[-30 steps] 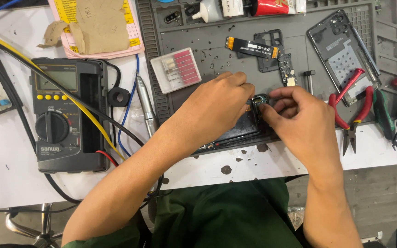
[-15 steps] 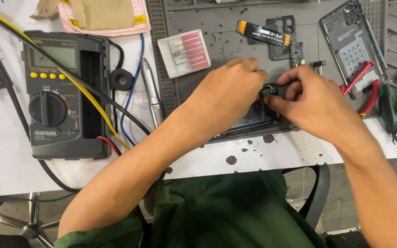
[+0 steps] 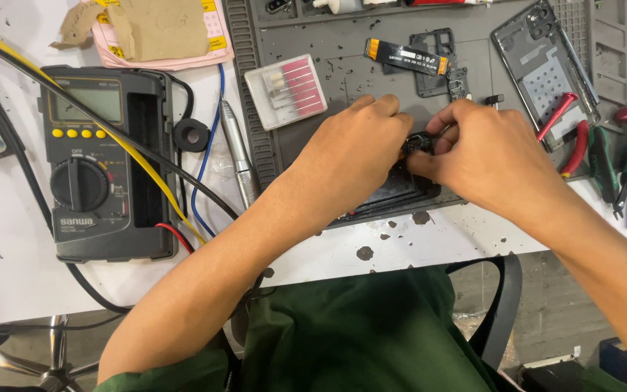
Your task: Disassembling a smartphone by removing internal screws and prying out circuit board components.
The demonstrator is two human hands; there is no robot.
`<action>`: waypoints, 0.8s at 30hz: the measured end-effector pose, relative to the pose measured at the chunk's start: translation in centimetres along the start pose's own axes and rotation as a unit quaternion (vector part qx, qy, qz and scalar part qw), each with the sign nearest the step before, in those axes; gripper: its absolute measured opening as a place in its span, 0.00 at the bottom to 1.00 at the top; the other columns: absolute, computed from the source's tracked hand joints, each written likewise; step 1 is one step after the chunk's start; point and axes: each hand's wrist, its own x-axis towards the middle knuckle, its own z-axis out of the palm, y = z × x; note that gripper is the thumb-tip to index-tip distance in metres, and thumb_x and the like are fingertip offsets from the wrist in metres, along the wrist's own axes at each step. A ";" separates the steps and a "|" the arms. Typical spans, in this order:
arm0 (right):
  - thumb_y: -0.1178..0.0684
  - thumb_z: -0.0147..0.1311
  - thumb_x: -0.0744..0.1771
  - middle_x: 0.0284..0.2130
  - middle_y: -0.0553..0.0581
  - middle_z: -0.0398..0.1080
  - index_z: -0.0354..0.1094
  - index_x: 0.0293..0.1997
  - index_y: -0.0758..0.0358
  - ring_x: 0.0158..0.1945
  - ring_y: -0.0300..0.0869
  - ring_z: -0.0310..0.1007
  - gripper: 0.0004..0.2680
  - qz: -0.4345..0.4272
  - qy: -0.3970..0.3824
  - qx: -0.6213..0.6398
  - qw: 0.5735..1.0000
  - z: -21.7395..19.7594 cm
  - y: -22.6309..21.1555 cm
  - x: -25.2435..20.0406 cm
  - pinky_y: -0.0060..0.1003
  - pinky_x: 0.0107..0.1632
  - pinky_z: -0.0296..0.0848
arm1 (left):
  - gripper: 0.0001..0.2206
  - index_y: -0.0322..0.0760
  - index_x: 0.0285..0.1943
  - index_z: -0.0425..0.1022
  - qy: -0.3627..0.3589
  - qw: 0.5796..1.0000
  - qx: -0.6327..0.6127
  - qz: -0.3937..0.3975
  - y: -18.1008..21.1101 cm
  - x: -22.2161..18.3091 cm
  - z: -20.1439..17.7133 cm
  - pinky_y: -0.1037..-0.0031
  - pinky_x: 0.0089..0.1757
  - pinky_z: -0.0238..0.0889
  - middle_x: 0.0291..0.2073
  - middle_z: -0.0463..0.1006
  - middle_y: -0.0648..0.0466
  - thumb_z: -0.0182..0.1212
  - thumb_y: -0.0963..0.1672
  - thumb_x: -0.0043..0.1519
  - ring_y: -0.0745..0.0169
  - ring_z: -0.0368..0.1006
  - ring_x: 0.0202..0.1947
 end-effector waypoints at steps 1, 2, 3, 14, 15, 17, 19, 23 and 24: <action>0.45 0.61 0.62 0.32 0.49 0.78 0.74 0.49 0.57 0.40 0.46 0.76 0.14 0.039 -0.031 0.023 0.998 -0.8 -0.7 -0.3 0.44 0.44 0.71 | 0.04 0.35 0.37 0.74 0.012 1.000 0.000 0.006 0.0 -0.1 0.0 0.57 0.26 0.69 0.34 0.71 0.50 0.58 0.35 0.60 0.48 0.70 0.37; 0.47 0.58 0.63 0.36 0.49 0.77 0.75 0.50 0.54 0.38 0.43 0.75 0.13 0.079 -0.059 0.045 0.994 -1.7 -1.3 -0.6 0.44 0.40 0.72 | 0.04 0.36 0.36 0.74 0.024 1.000 -0.001 0.014 -0.1 0.0 0.0 0.57 0.27 0.68 0.33 0.71 0.50 0.58 0.37 0.63 0.48 0.70 0.36; 0.47 0.58 0.63 0.36 0.49 0.77 0.75 0.50 0.54 0.38 0.43 0.75 0.13 0.081 -0.058 0.045 0.994 -1.9 -0.9 -0.6 0.44 0.40 0.72 | 0.04 0.36 0.36 0.74 0.024 1.000 -0.002 0.016 -0.1 0.0 0.0 0.57 0.27 0.68 0.33 0.71 0.50 0.58 0.37 0.63 0.48 0.70 0.36; 0.64 0.67 0.67 0.44 0.65 0.75 0.73 0.59 0.76 0.40 0.45 0.76 0.15 -0.320 0.228 0.102 0.914 6.4 7.1 -1.5 0.35 0.46 0.79 | 0.13 0.35 0.35 0.74 0.044 0.998 0.011 0.045 -0.2 -0.3 -0.1 0.62 0.22 0.67 0.33 0.71 0.49 0.55 0.29 0.50 0.50 0.69 0.34; 0.64 0.67 0.67 0.44 0.65 0.75 0.73 0.59 0.76 0.40 0.45 0.76 0.15 -0.319 0.227 0.102 0.914 6.7 7.3 -1.5 0.35 0.46 0.79 | 0.13 0.35 0.35 0.74 0.043 0.998 0.010 0.044 -0.2 -0.3 -0.1 0.62 0.22 0.67 0.33 0.71 0.49 0.55 0.29 0.50 0.50 0.69 0.34; 0.67 0.67 0.67 0.44 0.64 0.77 0.73 0.58 0.75 0.38 0.44 0.76 0.14 -0.318 0.254 0.123 0.905 7.0 7.6 -1.4 0.34 0.46 0.78 | 0.12 0.36 0.35 0.74 0.044 0.998 0.019 0.050 -0.2 -0.3 -0.1 0.62 0.22 0.68 0.34 0.72 0.49 0.58 0.30 0.51 0.50 0.69 0.34; 0.65 0.68 0.67 0.42 0.63 0.77 0.74 0.57 0.75 0.37 0.44 0.75 0.13 -0.327 0.270 0.102 0.900 7.2 7.8 -1.5 0.35 0.46 0.76 | 0.08 0.36 0.36 0.75 0.059 0.996 0.033 0.055 0.0 -0.2 0.4 0.63 0.22 0.68 0.34 0.72 0.50 0.60 0.33 0.54 0.51 0.70 0.34; 0.70 0.68 0.67 0.40 0.66 0.79 0.75 0.54 0.81 0.38 0.47 0.78 0.11 -0.383 0.310 0.072 0.867 7.2 7.9 -1.5 0.38 0.48 0.79 | 0.04 0.37 0.38 0.77 0.076 0.994 0.051 0.058 0.2 -0.2 0.7 0.65 0.24 0.69 0.36 0.73 0.51 0.65 0.38 0.57 0.53 0.70 0.36; 0.70 0.68 0.67 0.40 0.66 0.79 0.75 0.54 0.81 0.38 0.47 0.78 0.11 -0.383 0.311 0.071 0.867 7.4 7.9 -1.4 0.38 0.48 0.79 | 0.04 0.37 0.38 0.77 0.077 0.994 0.052 0.059 0.2 -0.2 0.7 0.65 0.24 0.69 0.36 0.73 0.51 0.65 0.38 0.57 0.53 0.70 0.36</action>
